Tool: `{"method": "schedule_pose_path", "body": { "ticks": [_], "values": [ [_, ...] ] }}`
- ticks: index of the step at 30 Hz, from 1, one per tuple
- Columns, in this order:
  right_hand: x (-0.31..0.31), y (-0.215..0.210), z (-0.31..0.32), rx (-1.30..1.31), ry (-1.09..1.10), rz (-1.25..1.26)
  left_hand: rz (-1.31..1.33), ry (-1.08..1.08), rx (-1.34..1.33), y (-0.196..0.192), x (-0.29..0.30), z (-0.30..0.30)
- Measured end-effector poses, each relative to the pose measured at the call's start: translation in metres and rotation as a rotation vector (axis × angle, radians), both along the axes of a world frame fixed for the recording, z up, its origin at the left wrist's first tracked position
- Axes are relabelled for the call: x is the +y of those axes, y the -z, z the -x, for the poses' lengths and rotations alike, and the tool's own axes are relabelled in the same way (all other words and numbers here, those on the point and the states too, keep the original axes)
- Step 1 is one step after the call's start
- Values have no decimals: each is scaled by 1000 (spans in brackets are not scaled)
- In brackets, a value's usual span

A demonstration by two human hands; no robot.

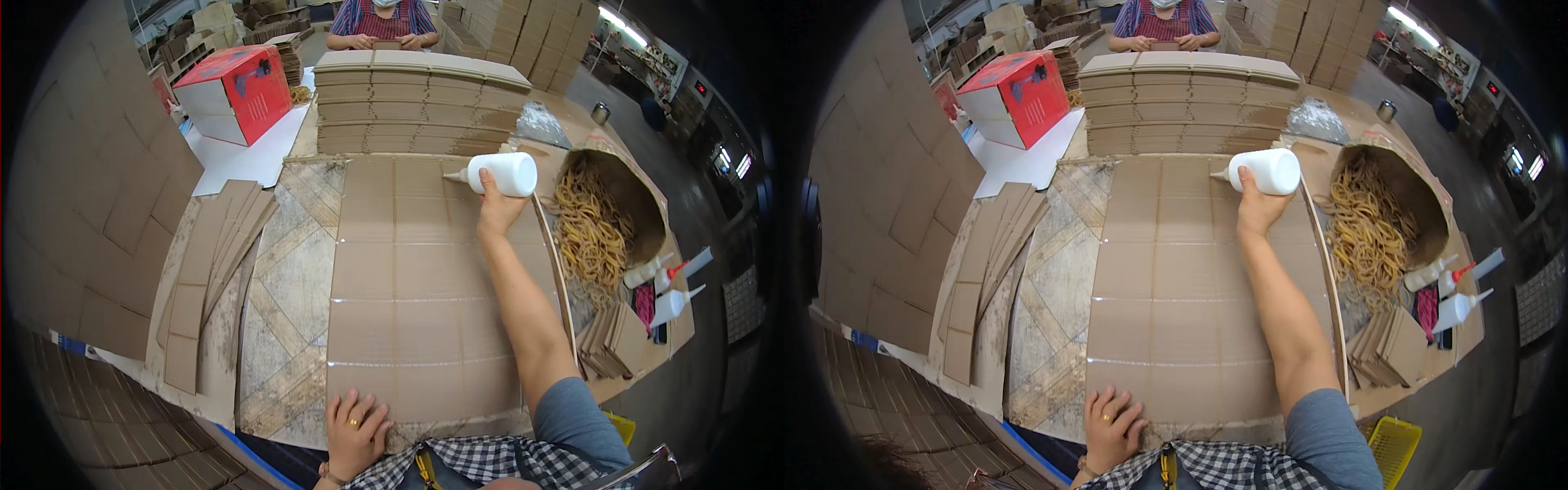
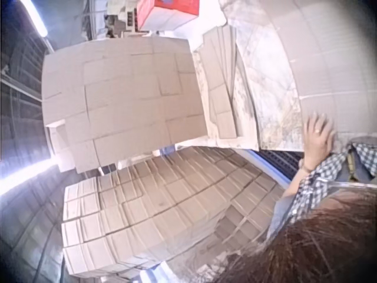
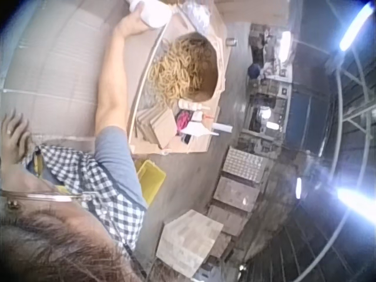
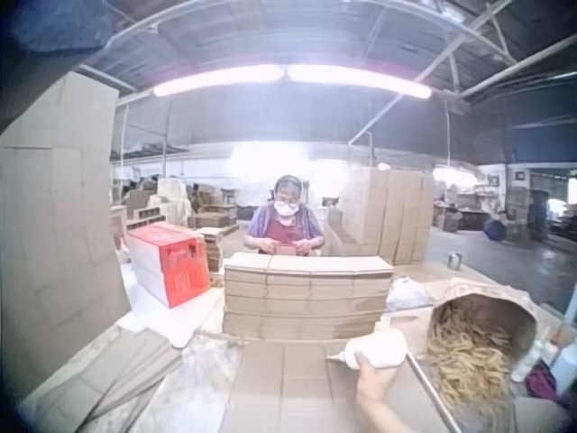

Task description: Assembling small cardboard boxes by applying glue to the edges and securing the shape with rubber bands.

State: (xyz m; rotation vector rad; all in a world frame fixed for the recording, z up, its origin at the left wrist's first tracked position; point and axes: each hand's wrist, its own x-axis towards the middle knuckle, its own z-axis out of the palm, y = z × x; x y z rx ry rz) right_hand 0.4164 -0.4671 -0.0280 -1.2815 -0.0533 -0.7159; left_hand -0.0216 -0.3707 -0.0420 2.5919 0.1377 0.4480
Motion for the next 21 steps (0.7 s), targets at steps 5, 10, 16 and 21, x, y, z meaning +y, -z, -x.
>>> {"method": "schedule_pose_path", "body": {
  "ticks": [5, 10, 16, 21],
  "values": [
    [32, 2, -28, -44, 152, 146, -6, -13, -66, 2, -1, -1],
    [36, -4, -40, -64, 108, 156, -38, -20, 0, 12, 1, 3],
    [25, -17, -24, -16, 159, 322, -8, -52, 8, 3, -2, 0],
    [-4, -19, 47, -30, 46, 261, 20, -12, 0, -3, 0, -2]
  ]
}}
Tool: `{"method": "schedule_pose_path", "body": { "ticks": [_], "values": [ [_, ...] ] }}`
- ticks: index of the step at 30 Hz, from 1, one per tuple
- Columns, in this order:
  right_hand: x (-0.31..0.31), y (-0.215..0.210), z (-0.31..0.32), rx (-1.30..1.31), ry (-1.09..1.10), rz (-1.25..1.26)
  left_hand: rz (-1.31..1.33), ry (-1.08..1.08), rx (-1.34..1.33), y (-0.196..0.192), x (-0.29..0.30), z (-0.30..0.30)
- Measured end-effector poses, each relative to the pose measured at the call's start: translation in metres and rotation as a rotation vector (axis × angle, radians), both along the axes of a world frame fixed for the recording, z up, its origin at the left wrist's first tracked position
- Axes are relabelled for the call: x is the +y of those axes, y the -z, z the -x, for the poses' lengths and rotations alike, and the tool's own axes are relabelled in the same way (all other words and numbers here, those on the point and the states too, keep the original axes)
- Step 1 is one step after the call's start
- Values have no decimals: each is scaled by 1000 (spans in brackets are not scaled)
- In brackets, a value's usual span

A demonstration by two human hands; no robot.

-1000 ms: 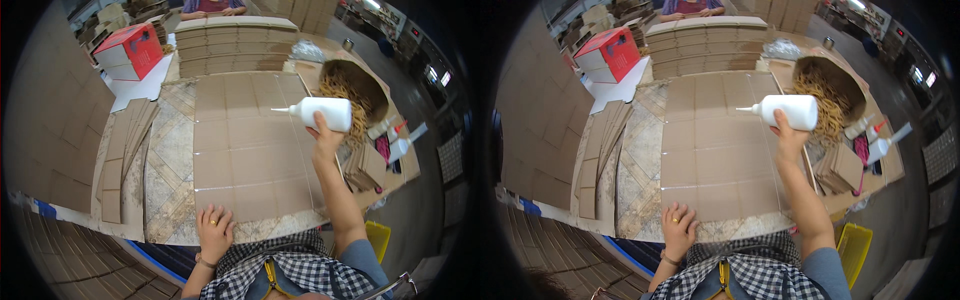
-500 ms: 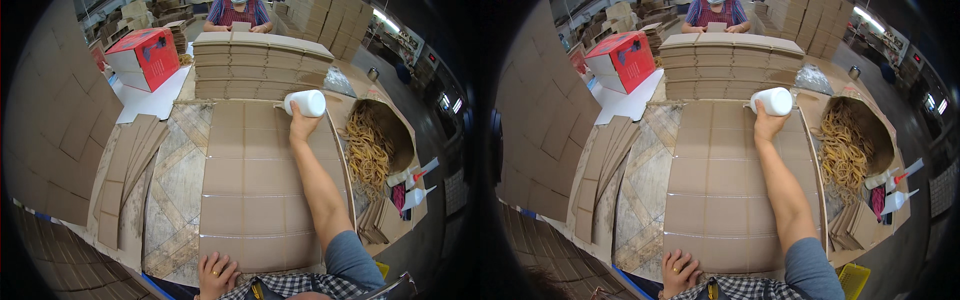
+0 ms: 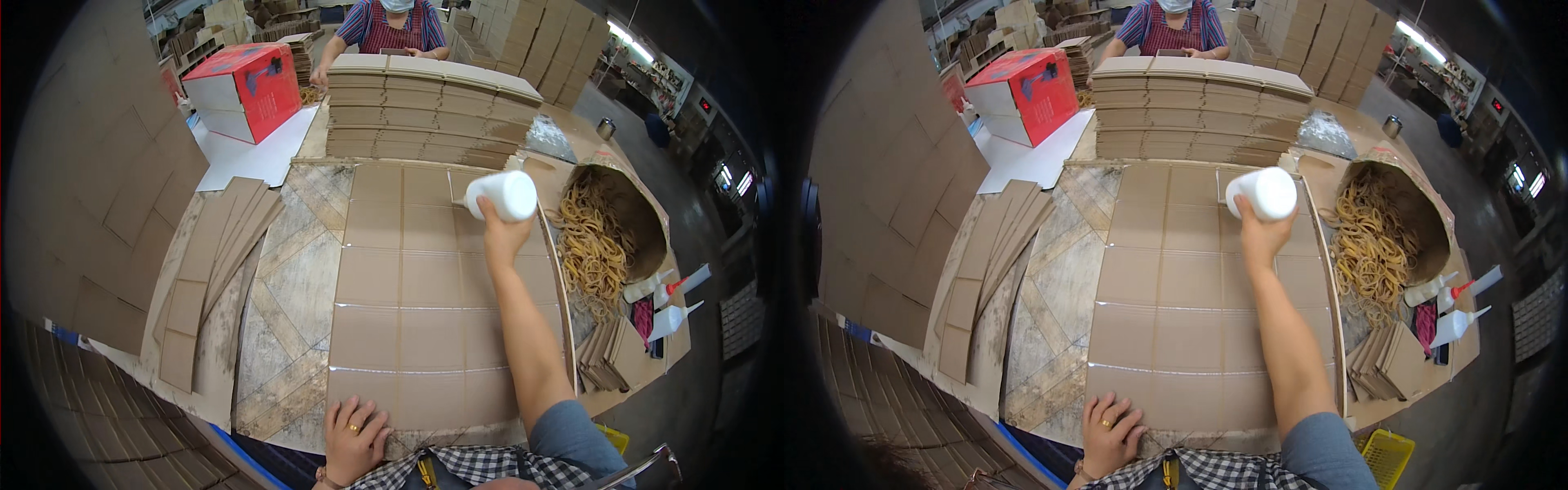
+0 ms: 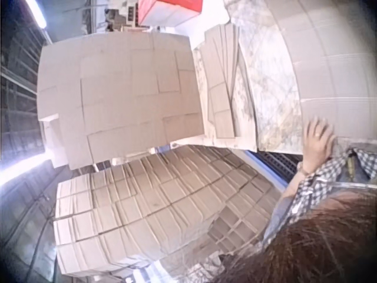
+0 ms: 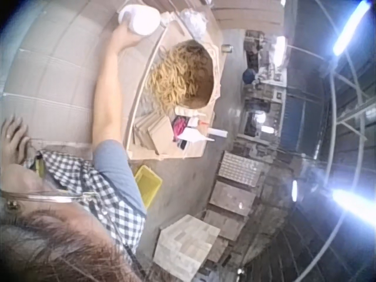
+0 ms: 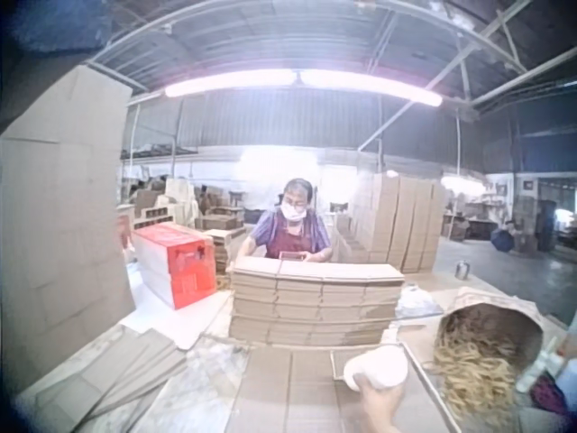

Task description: Assembling small cardboard boxes by applying glue to the edges and securing the shape with rubber bands.

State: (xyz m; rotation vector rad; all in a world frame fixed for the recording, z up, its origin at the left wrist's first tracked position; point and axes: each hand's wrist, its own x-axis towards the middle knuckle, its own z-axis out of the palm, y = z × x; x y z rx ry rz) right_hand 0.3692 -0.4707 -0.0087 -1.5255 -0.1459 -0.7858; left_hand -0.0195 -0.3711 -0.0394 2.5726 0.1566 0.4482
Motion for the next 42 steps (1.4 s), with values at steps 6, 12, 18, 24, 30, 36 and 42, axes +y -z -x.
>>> {"method": "schedule_pose_path", "body": {
  "ticks": [6, 12, 18, 24, 30, 36, 42],
  "values": [
    [-44, -5, 118, 169, -126, 16, 20, -11, -63, 1, 2, 5],
    [-107, -12, 242, 277, -150, 187, -6, 19, -123, 6, 0, -1],
    [-159, -21, 339, 420, -293, 269, -11, 21, -131, 6, -1, 0],
    [-182, -36, 374, 424, -330, 214, -24, 13, -128, 6, -2, 1],
    [-180, -45, 334, 284, -258, -128, -22, 20, -119, 5, -1, 1],
    [-114, -71, 225, 400, -326, -301, 19, 122, -17, -2, 14, 8],
    [-37, -51, 125, 424, -311, -387, 10, 100, -95, 1, 22, 7]
  ]
}}
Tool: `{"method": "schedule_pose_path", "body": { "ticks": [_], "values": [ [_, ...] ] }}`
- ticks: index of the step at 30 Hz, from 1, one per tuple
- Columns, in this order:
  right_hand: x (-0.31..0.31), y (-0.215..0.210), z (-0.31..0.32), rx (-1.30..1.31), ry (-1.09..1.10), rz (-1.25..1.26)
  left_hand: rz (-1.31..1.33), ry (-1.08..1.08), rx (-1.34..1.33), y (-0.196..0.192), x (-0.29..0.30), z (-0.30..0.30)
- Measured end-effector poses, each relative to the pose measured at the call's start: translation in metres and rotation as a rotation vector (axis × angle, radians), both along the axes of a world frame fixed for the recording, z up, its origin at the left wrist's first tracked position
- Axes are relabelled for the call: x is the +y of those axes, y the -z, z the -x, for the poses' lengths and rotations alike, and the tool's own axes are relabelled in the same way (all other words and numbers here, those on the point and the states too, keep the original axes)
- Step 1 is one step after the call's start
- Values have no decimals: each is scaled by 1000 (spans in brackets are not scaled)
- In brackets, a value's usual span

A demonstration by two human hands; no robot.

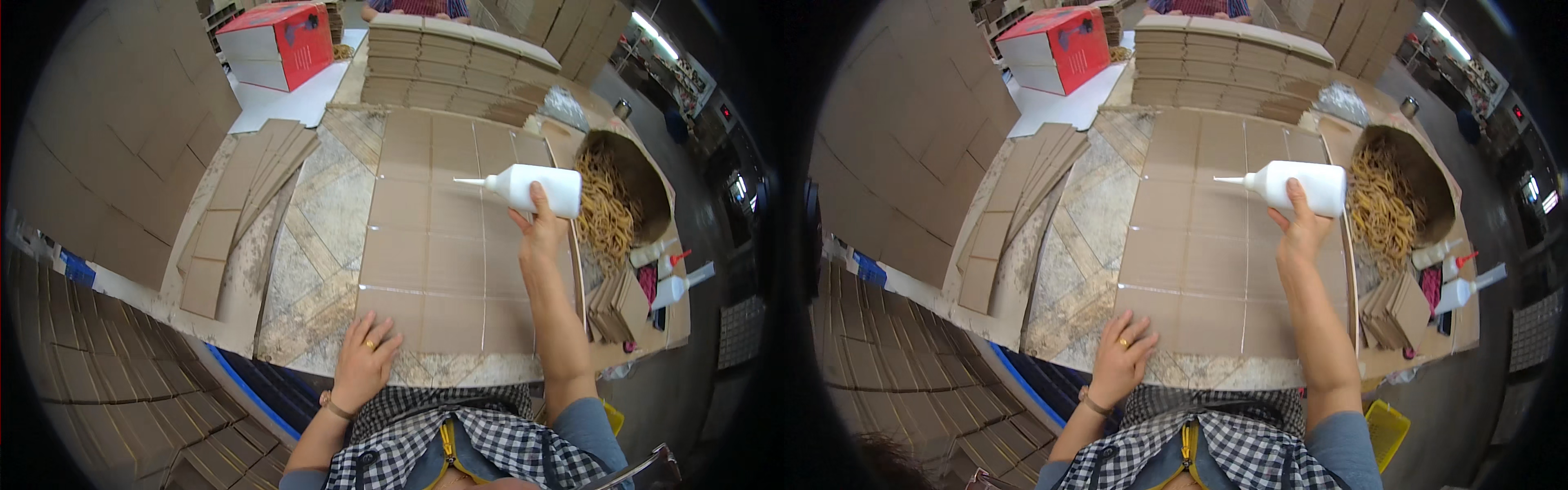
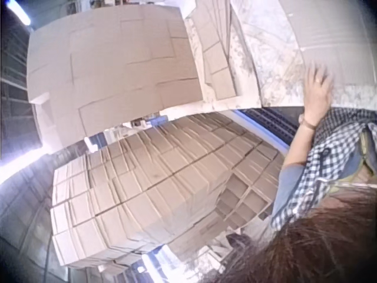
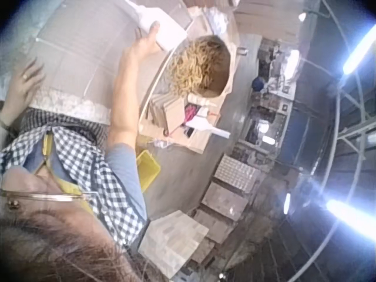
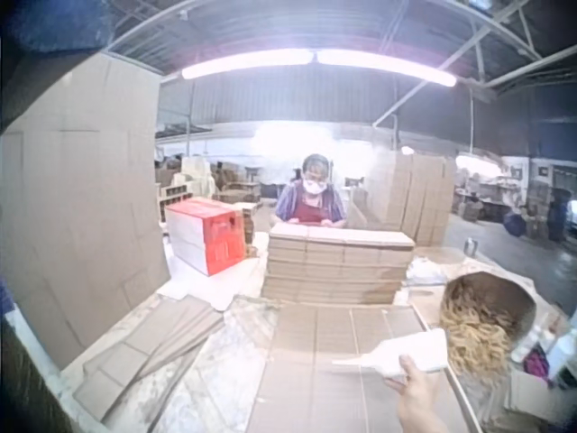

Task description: Assembling small cardboard boxes by applying glue to the edges and securing the shape with rubber bands.

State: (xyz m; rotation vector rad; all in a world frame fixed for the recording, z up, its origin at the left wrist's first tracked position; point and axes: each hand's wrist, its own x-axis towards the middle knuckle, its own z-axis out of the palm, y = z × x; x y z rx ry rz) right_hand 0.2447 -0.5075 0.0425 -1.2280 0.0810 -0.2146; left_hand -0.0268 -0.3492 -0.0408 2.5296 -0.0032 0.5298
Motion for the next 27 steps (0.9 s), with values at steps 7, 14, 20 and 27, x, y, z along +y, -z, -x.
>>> {"method": "schedule_pose_path", "body": {
  "ticks": [7, 14, 20, 27],
  "values": [
    [92, 29, -100, -43, 64, -36, 28, -19, 74, -1, 2, 2],
    [140, 68, -187, -328, 260, 143, 24, -23, 118, 1, 3, 1],
    [159, 75, -202, -435, 353, 266, -3, -55, 135, 1, 2, 1],
    [152, 58, -197, -406, 262, 346, 28, -53, 124, -3, 1, -1]
  ]
}}
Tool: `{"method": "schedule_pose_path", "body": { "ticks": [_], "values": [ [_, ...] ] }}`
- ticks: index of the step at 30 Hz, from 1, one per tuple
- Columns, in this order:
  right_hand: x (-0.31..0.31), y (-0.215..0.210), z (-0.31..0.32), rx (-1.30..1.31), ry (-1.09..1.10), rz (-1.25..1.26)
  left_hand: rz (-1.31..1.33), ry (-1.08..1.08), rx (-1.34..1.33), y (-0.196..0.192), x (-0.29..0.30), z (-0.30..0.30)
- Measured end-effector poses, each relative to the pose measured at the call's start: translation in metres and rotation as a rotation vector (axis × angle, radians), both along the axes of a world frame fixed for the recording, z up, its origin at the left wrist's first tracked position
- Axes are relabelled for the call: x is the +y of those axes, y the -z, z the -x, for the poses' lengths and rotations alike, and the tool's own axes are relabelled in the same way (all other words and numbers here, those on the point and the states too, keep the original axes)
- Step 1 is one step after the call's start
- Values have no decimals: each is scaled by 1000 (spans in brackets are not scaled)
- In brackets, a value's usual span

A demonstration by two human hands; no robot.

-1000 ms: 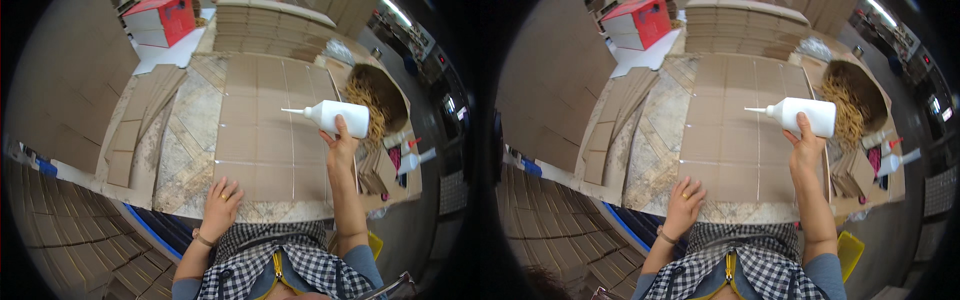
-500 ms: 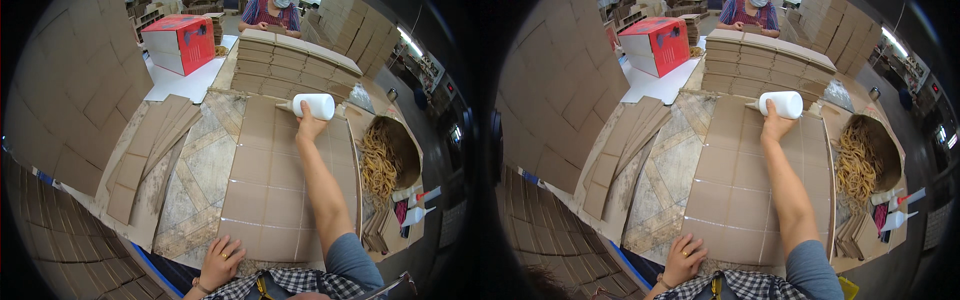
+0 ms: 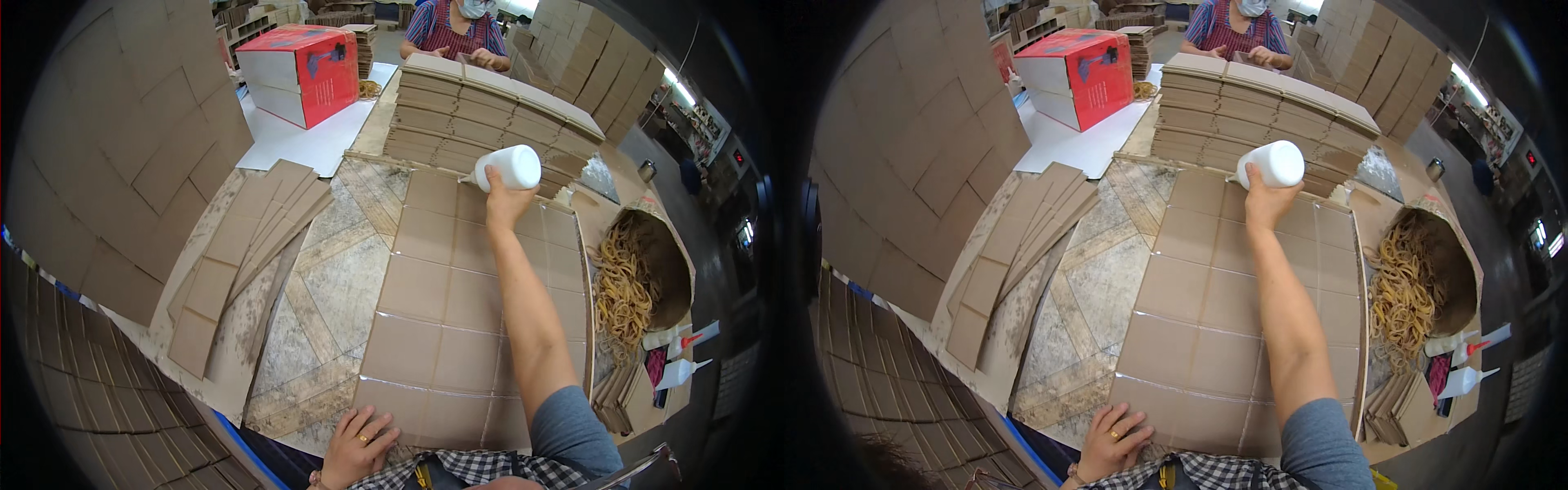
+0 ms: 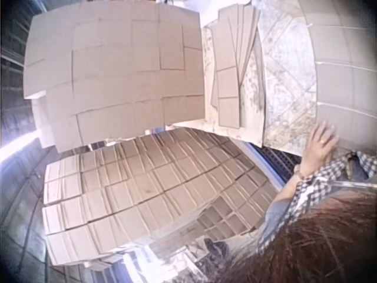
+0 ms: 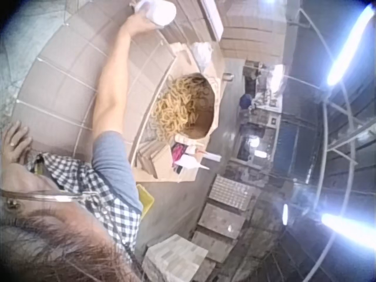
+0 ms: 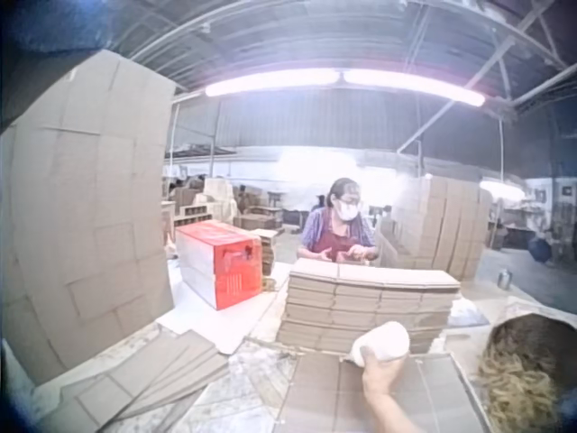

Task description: Assembling small cardboard boxes by applying glue to the edges and securing the shape with rubber bands.

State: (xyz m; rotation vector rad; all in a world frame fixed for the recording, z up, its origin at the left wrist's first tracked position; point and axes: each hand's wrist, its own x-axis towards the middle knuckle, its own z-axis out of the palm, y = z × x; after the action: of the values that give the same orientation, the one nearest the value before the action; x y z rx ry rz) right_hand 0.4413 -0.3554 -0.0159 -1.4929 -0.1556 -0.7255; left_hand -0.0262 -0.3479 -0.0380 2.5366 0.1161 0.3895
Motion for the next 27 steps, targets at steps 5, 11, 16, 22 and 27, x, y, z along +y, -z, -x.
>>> {"method": "schedule_pose_path", "body": {
  "ticks": [5, 11, 16, 22, 27],
  "values": [
    [-19, -9, 62, 0, -85, 23, 26, 4, -19, 2, 1, 4],
    [-63, -8, 163, 128, -186, 0, 29, 3, -73, 0, 3, 6],
    [-124, -8, 243, 268, -285, 24, 22, 32, -124, 3, -5, -7],
    [-147, -19, 344, 227, -378, 132, -11, -26, -172, 8, 0, 11],
    [-193, -18, 397, 293, -438, 244, 1, 15, -197, 12, -5, -2]
  ]
}}
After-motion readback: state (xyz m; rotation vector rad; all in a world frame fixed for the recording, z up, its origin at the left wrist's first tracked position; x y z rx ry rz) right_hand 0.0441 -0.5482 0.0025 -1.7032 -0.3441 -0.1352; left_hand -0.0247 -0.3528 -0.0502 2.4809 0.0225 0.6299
